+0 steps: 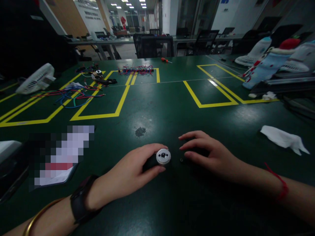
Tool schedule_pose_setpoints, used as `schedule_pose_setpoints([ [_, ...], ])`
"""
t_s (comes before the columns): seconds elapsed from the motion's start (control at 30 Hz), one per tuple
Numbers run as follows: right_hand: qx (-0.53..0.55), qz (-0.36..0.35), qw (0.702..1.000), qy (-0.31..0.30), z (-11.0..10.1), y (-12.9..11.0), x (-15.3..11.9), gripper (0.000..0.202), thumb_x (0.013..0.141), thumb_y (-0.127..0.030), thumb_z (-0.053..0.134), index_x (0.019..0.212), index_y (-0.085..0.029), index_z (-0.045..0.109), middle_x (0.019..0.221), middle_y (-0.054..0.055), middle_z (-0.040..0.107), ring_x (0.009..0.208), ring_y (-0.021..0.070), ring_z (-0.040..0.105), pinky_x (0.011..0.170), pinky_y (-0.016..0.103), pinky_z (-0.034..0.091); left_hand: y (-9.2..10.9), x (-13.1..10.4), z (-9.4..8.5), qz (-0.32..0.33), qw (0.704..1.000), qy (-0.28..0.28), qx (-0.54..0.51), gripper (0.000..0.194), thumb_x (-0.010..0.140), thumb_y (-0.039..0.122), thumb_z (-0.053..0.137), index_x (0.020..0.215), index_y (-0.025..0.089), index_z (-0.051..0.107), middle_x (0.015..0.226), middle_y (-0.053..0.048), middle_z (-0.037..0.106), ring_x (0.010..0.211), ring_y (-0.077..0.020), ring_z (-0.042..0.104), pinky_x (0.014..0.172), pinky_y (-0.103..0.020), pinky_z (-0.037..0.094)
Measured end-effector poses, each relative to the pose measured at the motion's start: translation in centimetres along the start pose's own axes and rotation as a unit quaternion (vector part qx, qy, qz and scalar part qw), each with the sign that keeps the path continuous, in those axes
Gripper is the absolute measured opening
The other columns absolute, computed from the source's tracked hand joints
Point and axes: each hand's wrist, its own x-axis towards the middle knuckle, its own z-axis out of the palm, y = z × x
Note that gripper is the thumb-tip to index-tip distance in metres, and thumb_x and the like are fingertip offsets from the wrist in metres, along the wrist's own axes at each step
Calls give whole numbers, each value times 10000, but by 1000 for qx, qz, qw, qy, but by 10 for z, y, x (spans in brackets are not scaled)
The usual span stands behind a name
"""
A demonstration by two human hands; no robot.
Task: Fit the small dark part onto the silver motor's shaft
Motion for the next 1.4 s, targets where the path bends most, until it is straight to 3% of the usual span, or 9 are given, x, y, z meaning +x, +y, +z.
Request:
schedule_pose_setpoints([
  [0.2, 218, 145, 956, 129, -7, 7, 0, 147, 897, -390, 612, 938, -278, 699, 959, -7, 668, 893, 148, 615, 776, 272, 461, 0, 0, -1, 1, 1000, -5, -2, 428, 901, 212, 613, 1284, 317, 456, 1270, 30, 580, 1131, -164, 565, 987, -312, 448],
  [0.3, 261, 186, 936, 150, -6, 8, -1, 141, 876, -401, 639, 919, -282, 702, 897, -16, 674, 813, 131, 602, 691, 246, 443, 1, -1, -1, 2, 1000, -5, 0, 423, 903, 209, 609, 1284, 312, 457, 1268, 28, 581, 1130, -163, 565, 983, -311, 451],
  [0.43, 263, 190, 937, 127, -5, 4, -1, 150, 860, -405, 655, 890, -266, 704, 880, -11, 677, 776, 131, 592, 656, 246, 435, 1, -1, -1, 2, 1000, -5, -2, 430, 899, 200, 614, 1283, 314, 458, 1264, 33, 584, 1129, -157, 566, 987, -305, 450],
  [0.77, 151, 127, 978, 67, -6, 0, -1, 198, 881, -401, 615, 883, -220, 695, 875, 12, 675, 808, 165, 608, 713, 286, 463, 0, 0, -1, 11, 1000, 2, -2, 412, 905, 208, 605, 1284, 294, 467, 1264, 2, 589, 1125, -185, 572, 987, -342, 457],
  [1.4, 168, 141, 974, 55, -7, 0, 0, 205, 877, -413, 617, 886, -222, 691, 860, 9, 678, 795, 164, 616, 694, 280, 469, 2, 1, -1, 13, 1000, -2, -7, 404, 904, 196, 600, 1281, 279, 479, 1247, -21, 601, 1103, -205, 584, 967, -372, 473],
])
